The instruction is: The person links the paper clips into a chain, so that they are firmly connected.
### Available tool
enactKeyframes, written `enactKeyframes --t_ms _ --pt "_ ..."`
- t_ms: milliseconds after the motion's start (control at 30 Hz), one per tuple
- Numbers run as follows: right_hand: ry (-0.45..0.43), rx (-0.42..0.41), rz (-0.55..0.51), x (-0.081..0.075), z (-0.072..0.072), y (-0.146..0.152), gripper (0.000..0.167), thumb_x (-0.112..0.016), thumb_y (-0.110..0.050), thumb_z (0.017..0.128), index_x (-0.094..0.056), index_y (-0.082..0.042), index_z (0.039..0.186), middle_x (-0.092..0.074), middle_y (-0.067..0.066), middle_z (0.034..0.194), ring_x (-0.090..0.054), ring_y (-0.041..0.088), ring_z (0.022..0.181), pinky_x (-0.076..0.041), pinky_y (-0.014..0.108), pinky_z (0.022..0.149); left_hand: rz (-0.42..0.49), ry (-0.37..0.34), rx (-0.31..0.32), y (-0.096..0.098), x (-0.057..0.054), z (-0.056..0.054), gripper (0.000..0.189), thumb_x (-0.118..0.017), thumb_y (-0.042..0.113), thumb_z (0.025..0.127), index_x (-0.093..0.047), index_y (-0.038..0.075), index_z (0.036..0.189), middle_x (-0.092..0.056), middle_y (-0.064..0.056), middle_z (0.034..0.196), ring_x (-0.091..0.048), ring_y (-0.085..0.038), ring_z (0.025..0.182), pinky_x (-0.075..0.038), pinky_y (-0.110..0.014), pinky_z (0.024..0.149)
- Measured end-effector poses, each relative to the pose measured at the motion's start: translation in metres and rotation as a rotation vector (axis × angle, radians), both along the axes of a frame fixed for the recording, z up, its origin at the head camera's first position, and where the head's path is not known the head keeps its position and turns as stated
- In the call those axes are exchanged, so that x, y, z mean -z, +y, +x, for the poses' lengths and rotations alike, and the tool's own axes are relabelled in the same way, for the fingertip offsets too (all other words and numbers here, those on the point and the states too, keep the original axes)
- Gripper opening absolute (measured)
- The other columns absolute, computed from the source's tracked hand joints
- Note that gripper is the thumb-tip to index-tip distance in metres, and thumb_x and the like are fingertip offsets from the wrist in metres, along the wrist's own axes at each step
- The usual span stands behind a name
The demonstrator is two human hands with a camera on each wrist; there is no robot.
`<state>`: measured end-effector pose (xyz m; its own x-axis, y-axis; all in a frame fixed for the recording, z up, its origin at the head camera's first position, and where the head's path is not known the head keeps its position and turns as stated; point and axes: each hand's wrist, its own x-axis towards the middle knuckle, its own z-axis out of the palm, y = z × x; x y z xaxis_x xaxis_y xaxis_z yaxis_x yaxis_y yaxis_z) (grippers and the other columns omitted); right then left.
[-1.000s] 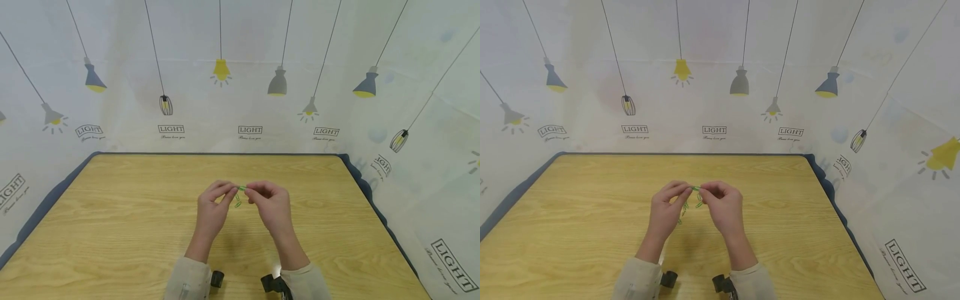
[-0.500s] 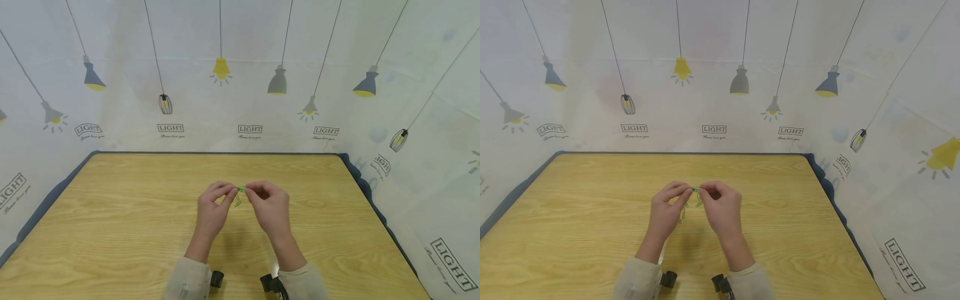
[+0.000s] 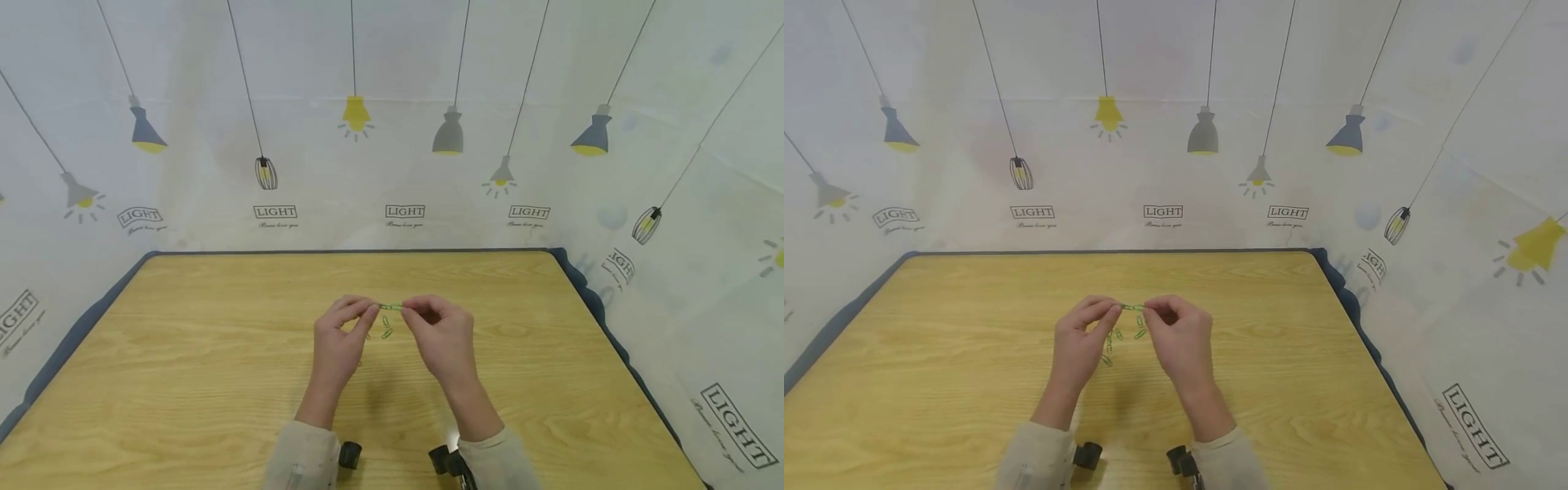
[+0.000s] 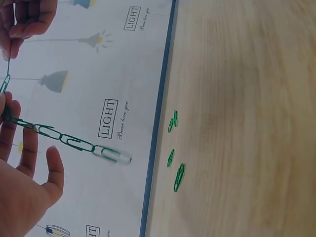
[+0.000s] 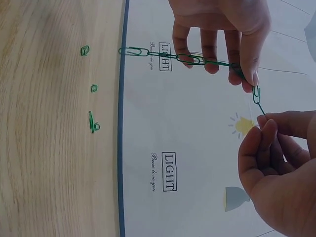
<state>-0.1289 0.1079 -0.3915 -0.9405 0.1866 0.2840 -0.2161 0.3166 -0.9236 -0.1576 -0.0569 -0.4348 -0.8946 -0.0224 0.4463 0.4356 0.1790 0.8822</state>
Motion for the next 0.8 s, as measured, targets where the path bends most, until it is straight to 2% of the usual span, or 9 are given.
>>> enactKeyframes --t_ms 133,267,333,467,633,800 --pt "-0.032 0.013 0.003 -0.003 -0.001 -0.001 0.005 -0.078 -0.009 0.097 -0.081 -0.006 0.099 -0.079 0.012 0.092 -0.068 0.018 0.077 -0.053 0.019 0.064 -0.020 -0.049 0.045 -0.003 0.001 -0.001 0.014 -0.073 0.023 0.103 -0.083 0.013 0.104 -0.079 -0.001 0.107 -0.070 -0.014 0.102 -0.059 -0.034 0.096" --pt "-0.040 0.023 -0.001 -0.006 -0.003 -0.002 0.005 -0.078 -0.009 0.097 -0.081 -0.006 0.100 -0.079 0.012 0.095 -0.072 0.017 0.082 -0.056 0.019 0.068 -0.008 -0.146 0.113 -0.004 0.001 -0.001 0.015 -0.073 0.026 0.103 -0.081 0.016 0.109 -0.081 -0.003 0.111 -0.073 -0.019 0.107 -0.059 -0.050 0.101" --pt "-0.032 0.017 -0.006 -0.007 -0.003 -0.003 0.005 -0.078 -0.008 0.097 -0.080 -0.005 0.100 -0.079 0.012 0.095 -0.072 0.015 0.083 -0.058 0.019 0.070 0.004 -0.188 0.144 -0.003 0.001 -0.002 0.017 -0.074 0.028 0.102 -0.080 0.017 0.114 -0.081 -0.004 0.116 -0.074 -0.021 0.111 -0.057 -0.055 0.105" --pt "-0.015 -0.006 -0.021 -0.007 -0.004 -0.004 0.004 -0.078 -0.007 0.097 -0.079 -0.004 0.099 -0.078 0.013 0.094 -0.071 0.015 0.081 -0.059 0.019 0.071 0.023 -0.218 0.188 -0.001 -0.001 -0.002 0.024 -0.074 0.030 0.102 -0.078 0.018 0.122 -0.078 -0.003 0.125 -0.072 -0.021 0.117 -0.056 -0.052 0.108" --pt "-0.012 -0.025 -0.022 -0.007 -0.005 -0.006 0.003 -0.078 -0.006 0.097 -0.079 -0.004 0.099 -0.078 0.013 0.094 -0.070 0.016 0.081 -0.059 0.020 0.072 0.076 -0.220 0.223 0.001 -0.007 -0.001 0.025 -0.073 0.030 0.103 -0.076 0.018 0.125 -0.076 -0.002 0.126 -0.071 -0.018 0.116 -0.058 -0.043 0.104" --pt "-0.014 -0.027 -0.015 -0.007 -0.004 -0.006 0.004 -0.078 -0.007 0.097 -0.079 -0.005 0.099 -0.078 0.012 0.093 -0.070 0.017 0.080 -0.059 0.021 0.070 0.095 -0.227 0.199 0.002 -0.010 -0.001 0.021 -0.072 0.029 0.103 -0.078 0.014 0.118 -0.077 -0.005 0.121 -0.072 -0.018 0.113 -0.059 -0.041 0.103"
